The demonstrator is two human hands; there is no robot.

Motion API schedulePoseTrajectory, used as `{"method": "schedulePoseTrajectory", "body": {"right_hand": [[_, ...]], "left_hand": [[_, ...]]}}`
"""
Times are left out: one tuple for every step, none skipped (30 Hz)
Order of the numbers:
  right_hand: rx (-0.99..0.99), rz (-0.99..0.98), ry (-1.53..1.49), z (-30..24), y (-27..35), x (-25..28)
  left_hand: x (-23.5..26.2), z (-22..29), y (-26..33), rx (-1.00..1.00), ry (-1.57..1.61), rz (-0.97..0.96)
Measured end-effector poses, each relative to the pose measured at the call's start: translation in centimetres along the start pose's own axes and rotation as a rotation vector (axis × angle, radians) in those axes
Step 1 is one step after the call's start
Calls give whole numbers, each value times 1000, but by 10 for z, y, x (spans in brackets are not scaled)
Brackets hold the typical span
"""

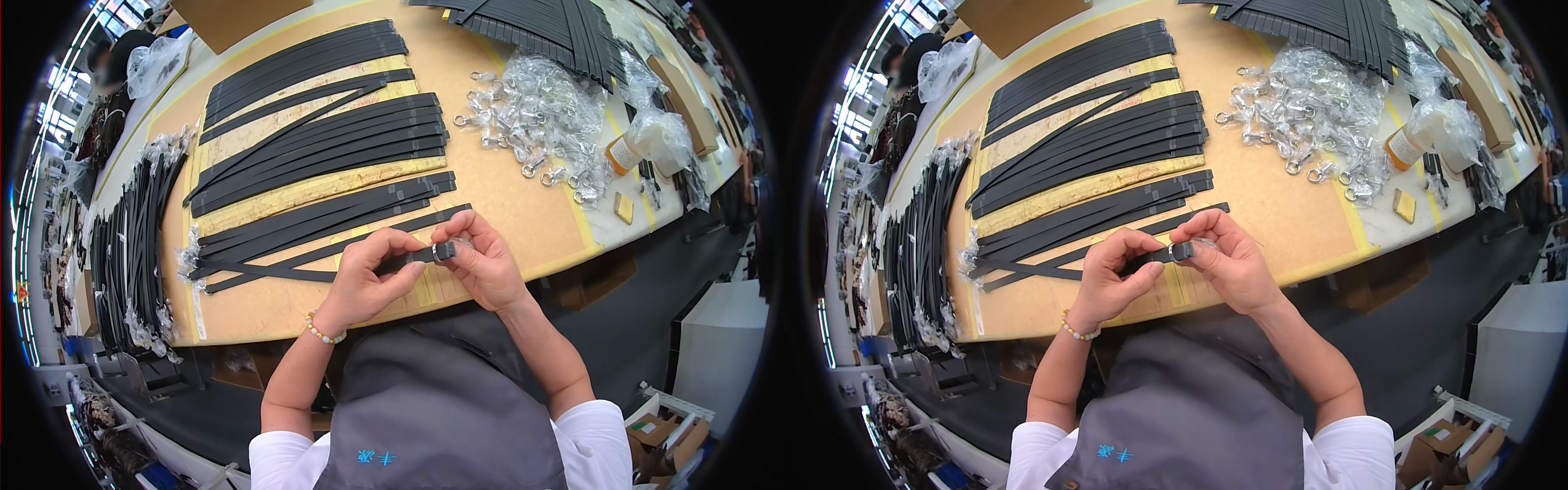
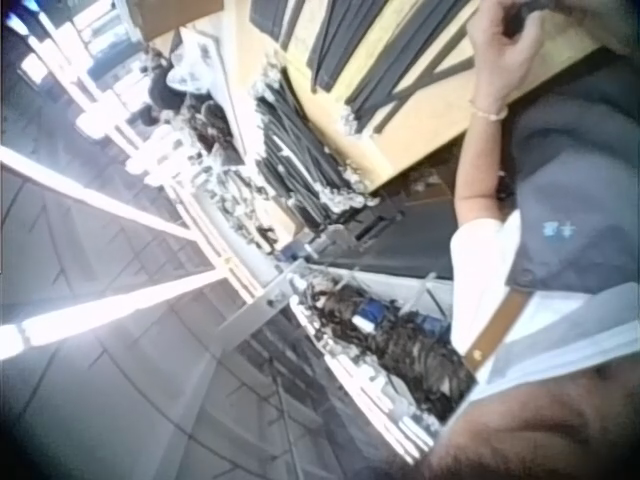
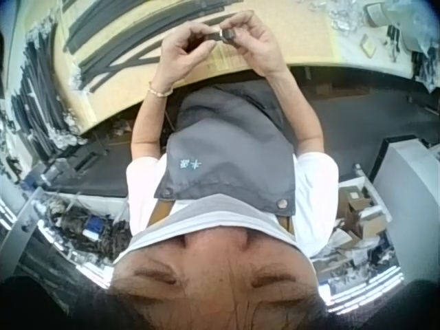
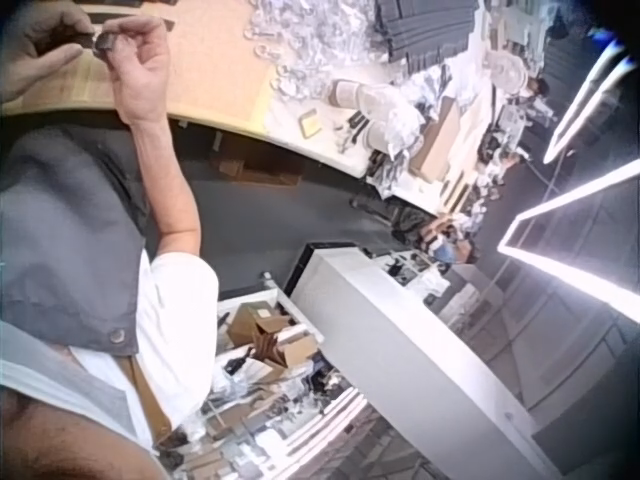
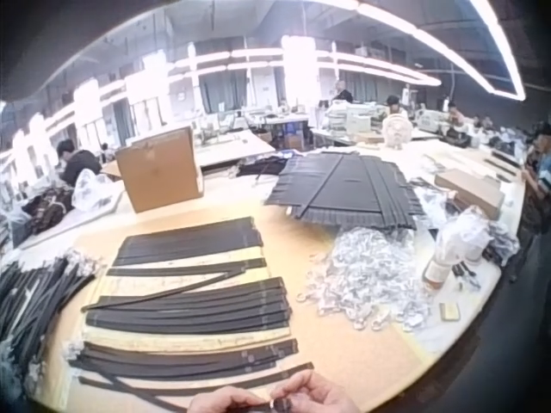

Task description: Attaching metal rings and buckles to black leather straps.

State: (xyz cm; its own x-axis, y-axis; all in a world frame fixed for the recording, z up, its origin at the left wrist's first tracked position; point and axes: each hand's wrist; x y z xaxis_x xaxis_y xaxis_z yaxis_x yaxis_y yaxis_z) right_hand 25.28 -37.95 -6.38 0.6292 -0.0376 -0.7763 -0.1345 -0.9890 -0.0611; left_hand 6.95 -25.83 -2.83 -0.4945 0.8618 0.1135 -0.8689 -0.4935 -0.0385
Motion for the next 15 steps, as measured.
{"method": "schedulePoseTrajectory", "body": {"right_hand": [[-4,-8,34,2,1,-1],[-7,-16,68,3,2,-1],[-9,-15,70,3,3,0],[-2,-38,47,4,3,1],[5,-62,25,4,4,2],[0,-60,26,3,5,1],[-70,-60,33,0,7,0],[-142,-59,40,-3,9,-1],[-147,-53,42,-5,13,1],[-212,-44,5,-8,16,3],[-276,-35,-31,-10,18,4],[-285,-31,-32,-11,18,4],[-288,-77,-15,-13,17,3],[-290,-123,2,-15,17,3],[-298,-121,1,-17,16,3]], "left_hand": [[-2,-1,0,-21,-13,0],[-4,-2,0,-43,-26,-1],[-5,-1,0,-43,-23,0],[-7,0,1,-59,-62,23],[-8,1,2,-74,-102,47],[-9,3,2,-72,-97,50],[-9,7,2,-140,-169,70],[-9,11,2,-206,-241,91],[-9,15,4,-203,-234,91],[-6,19,6,-172,-267,58],[-5,21,7,-140,-300,24],[-6,23,8,-134,-294,28],[-7,24,8,-184,-291,33],[-9,25,9,-234,-287,37],[-9,29,10,-207,-290,15]]}}
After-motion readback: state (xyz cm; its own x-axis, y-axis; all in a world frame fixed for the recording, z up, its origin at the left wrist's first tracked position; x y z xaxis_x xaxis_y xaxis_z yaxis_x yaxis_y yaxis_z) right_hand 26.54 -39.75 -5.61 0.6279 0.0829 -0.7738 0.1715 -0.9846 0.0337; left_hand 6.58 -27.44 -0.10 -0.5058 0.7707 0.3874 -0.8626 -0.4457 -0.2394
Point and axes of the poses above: each hand's wrist, its own y-axis away from the middle knuckle, its own x-axis out of the back of the hand, z = x × y, and after that the axes turned 3 degrees about -z, right-handed
